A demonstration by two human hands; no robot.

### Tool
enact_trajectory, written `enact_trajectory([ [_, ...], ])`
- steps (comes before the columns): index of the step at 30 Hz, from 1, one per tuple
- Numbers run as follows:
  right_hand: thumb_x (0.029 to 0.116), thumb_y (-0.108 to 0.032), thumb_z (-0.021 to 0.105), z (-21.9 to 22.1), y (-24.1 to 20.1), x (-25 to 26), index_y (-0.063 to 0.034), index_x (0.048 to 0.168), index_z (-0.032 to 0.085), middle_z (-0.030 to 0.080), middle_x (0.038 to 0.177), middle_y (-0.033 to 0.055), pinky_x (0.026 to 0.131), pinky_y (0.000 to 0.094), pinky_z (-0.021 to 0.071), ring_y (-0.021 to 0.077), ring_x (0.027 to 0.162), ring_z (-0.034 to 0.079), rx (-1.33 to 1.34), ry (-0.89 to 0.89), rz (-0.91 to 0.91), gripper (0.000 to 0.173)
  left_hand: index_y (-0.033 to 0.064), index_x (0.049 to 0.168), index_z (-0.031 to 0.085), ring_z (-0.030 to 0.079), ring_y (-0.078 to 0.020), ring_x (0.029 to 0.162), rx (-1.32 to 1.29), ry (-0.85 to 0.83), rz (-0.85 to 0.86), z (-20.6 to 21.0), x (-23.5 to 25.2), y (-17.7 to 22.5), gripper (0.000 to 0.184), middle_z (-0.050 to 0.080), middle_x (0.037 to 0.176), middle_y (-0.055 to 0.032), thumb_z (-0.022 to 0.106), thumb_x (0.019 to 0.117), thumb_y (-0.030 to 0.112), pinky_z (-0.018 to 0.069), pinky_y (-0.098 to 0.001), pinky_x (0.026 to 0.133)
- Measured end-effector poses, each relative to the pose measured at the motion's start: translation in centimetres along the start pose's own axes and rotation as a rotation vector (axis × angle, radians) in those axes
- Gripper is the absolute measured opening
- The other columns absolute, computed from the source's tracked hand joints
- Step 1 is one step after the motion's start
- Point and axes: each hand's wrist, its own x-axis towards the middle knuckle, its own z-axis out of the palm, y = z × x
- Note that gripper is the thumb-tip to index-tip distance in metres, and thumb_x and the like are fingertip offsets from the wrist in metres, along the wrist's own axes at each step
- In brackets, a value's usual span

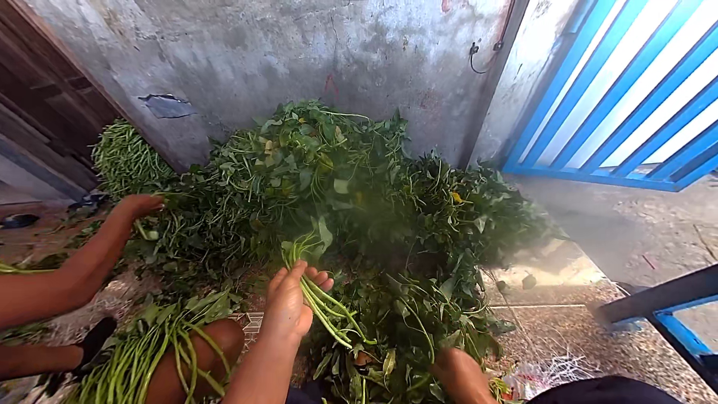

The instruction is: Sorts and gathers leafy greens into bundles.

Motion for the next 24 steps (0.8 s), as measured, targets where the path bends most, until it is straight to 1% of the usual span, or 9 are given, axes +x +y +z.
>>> enact_trajectory([
  [3, 0.0987, -0.040, 0.059, 2.9, -1.7, 1.2, -0.0022, 0.133, 0.060, 0.069, 0.123, 0.0226, 0.094, 0.0615, 0.0530, 0.0413, 0.117, 0.067, -0.084, -0.006, 0.191, 0.051, 0.0003, 0.118, 0.049, 0.073, -0.0306, 0.068, 0.025, -0.063, -0.035, 0.4, -0.5, -0.4, 0.020, 0.067, 0.081, -0.0179, 0.045, 0.1102, 0.018, 0.0643, -0.0454, 0.063],
  [5, 0.0982, -0.035, 0.060, 4.7, -1.1, 1.9, -0.0037, 0.130, 0.064, 0.068, 0.126, 0.0223, 0.095, 0.0620, 0.0521, 0.0409, 0.119, 0.065, -0.034, -0.011, 0.232, 0.045, 0.0001, 0.115, 0.050, 0.070, -0.0280, 0.062, 0.050, -0.082, -0.040, 0.5, -0.8, -0.8, 0.018, 0.064, 0.074, -0.0155, 0.045, 0.1103, 0.017, 0.0642, -0.0443, 0.061],
  [7, 0.0975, -0.032, 0.060, 5.4, -0.1, 2.2, -0.0035, 0.121, 0.070, 0.070, 0.120, 0.0235, 0.094, 0.0643, 0.0513, 0.0424, 0.116, 0.066, 0.102, 0.014, 0.178, 0.039, 0.0015, 0.110, 0.050, 0.065, -0.0220, 0.057, 0.078, -0.116, -0.034, 0.5, -0.9, -0.8, 0.014, 0.057, 0.071, -0.0099, 0.046, 0.1099, 0.015, 0.0636, -0.0407, 0.060],
  [11, 0.0995, -0.033, 0.061, 4.0, -0.5, 0.2, -0.0061, 0.110, 0.078, 0.076, 0.102, 0.0181, 0.092, 0.0625, 0.0517, 0.0373, 0.102, 0.071, 0.409, 0.173, 0.043, 0.034, -0.0032, 0.105, 0.059, 0.063, -0.0193, 0.057, 0.127, -0.141, -0.035, 0.1, -0.8, -1.3, 0.014, 0.057, 0.070, -0.0087, 0.053, 0.1065, 0.010, 0.0626, -0.0366, 0.061],
  [14, 0.1000, -0.022, 0.060, 2.7, -2.6, -2.0, -0.0040, 0.120, 0.075, 0.077, 0.094, 0.0138, 0.085, 0.0541, 0.0570, 0.0282, 0.086, 0.074, 0.665, 0.380, -0.124, 0.031, -0.0039, 0.106, 0.059, 0.066, -0.0212, 0.060, 0.141, -0.164, -0.086, 0.3, -0.8, -1.4, 0.015, 0.060, 0.072, -0.0103, 0.051, 0.1072, 0.009, 0.0631, -0.0377, 0.063],
  [17, 0.1039, -0.015, 0.055, 0.9, -5.3, -2.7, 0.0030, 0.123, 0.068, 0.074, 0.089, 0.0129, 0.068, 0.0408, 0.0593, 0.0206, 0.070, 0.070, 0.959, 0.231, -0.045, 0.030, -0.0025, 0.108, 0.055, 0.069, -0.0226, 0.064, 0.130, -0.147, -0.117, 0.6, -0.9, -1.9, 0.014, 0.063, 0.075, -0.0120, 0.050, 0.1077, 0.010, 0.0635, -0.0380, 0.064],
  [19, 0.1058, -0.015, 0.055, -0.4, -6.9, -3.0, 0.0044, 0.121, 0.064, 0.070, 0.086, 0.0120, 0.061, 0.0390, 0.0583, 0.0201, 0.065, 0.067, 1.173, 0.137, 0.038, 0.026, -0.0028, 0.109, 0.055, 0.069, -0.0232, 0.064, 0.134, -0.140, -0.114, 0.7, -1.0, -2.5, 0.014, 0.064, 0.076, -0.0131, 0.051, 0.1076, 0.010, 0.0634, -0.0381, 0.063],
  [21, 0.1037, -0.011, 0.056, -1.2, -8.4, -4.1, 0.0038, 0.121, 0.064, 0.071, 0.087, 0.0115, 0.062, 0.0361, 0.0579, 0.0185, 0.069, 0.068, 1.236, 0.197, -0.072, 0.024, -0.0026, 0.110, 0.055, 0.069, -0.0235, 0.065, 0.148, -0.135, -0.118, 0.7, -1.1, -2.7, 0.015, 0.065, 0.078, -0.0136, 0.051, 0.1076, 0.011, 0.0629, -0.0378, 0.062],
  [24, 0.0969, -0.004, 0.063, -1.3, -10.0, -5.8, 0.0051, 0.121, 0.067, 0.076, 0.091, 0.0114, 0.074, 0.0335, 0.0614, 0.0164, 0.078, 0.073, 1.188, 0.321, -0.375, 0.026, -0.0031, 0.113, 0.055, 0.072, -0.0249, 0.069, 0.177, -0.166, -0.139, 0.5, -1.1, -2.8, 0.016, 0.068, 0.082, -0.0156, 0.052, 0.1072, 0.011, 0.0624, -0.0368, 0.061],
])
